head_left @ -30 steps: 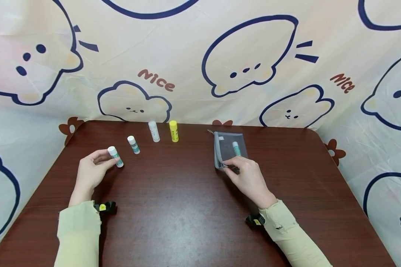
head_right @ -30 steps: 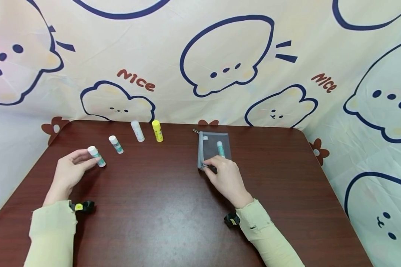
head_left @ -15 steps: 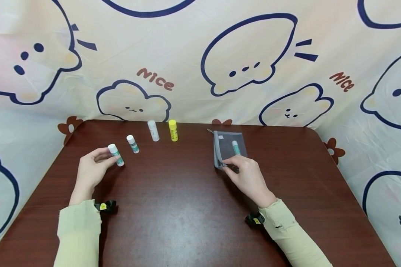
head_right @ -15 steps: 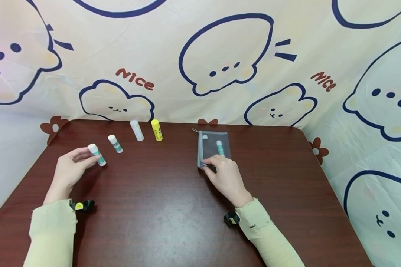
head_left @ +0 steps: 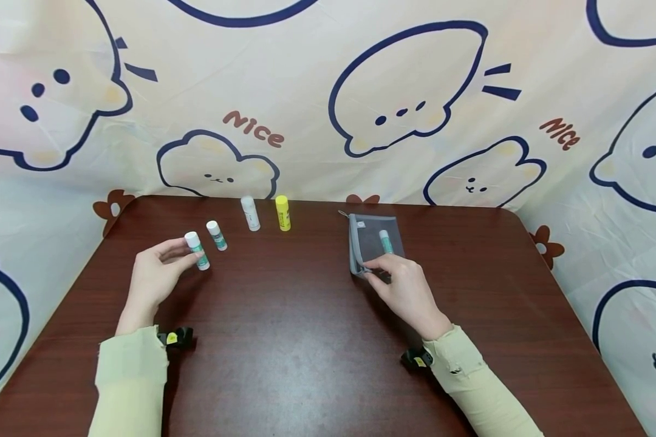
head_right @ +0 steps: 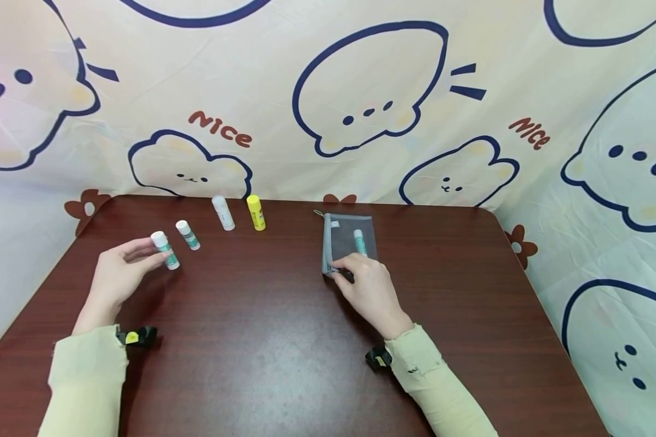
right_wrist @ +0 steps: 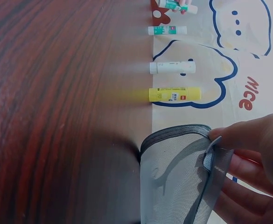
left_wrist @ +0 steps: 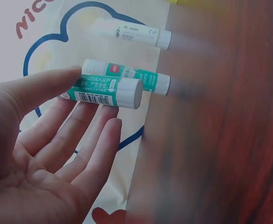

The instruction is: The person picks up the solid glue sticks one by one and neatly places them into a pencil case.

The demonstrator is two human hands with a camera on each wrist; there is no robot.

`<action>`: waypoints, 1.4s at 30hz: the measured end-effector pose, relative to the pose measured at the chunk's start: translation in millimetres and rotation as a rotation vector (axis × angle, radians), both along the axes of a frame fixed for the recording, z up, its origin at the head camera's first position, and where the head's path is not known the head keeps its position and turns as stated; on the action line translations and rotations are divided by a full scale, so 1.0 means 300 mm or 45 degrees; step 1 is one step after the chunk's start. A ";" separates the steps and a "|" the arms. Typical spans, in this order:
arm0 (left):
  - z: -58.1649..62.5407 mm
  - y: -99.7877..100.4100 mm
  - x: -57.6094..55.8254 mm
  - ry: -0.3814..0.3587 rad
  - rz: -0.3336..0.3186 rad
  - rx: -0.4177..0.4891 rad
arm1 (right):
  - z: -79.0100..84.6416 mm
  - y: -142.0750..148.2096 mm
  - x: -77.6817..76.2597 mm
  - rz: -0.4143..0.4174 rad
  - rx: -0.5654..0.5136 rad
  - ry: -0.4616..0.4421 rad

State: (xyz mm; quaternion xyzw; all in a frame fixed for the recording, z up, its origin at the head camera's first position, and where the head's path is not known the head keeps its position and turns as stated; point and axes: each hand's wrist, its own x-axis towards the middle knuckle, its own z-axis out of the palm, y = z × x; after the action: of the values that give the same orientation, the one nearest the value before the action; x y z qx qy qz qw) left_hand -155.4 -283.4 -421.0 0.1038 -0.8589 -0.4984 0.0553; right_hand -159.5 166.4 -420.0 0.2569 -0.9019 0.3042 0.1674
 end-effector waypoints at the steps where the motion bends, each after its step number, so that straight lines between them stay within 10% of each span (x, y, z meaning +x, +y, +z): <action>1: 0.002 0.001 0.000 0.003 -0.001 0.000 | 0.000 0.000 0.000 0.000 0.000 0.000; 42: 0.091 0.092 -0.003 0.127 -0.095 0.036 | 0.004 -0.002 0.005 -0.004 -0.013 -0.008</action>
State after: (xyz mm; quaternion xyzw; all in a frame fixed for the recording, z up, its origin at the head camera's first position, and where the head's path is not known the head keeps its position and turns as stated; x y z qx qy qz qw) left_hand -156.4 -255.9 -393.8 0.0477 -0.8512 -0.5169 0.0779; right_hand -158.0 165.7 -418.9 0.2538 -0.9012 0.3095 0.1665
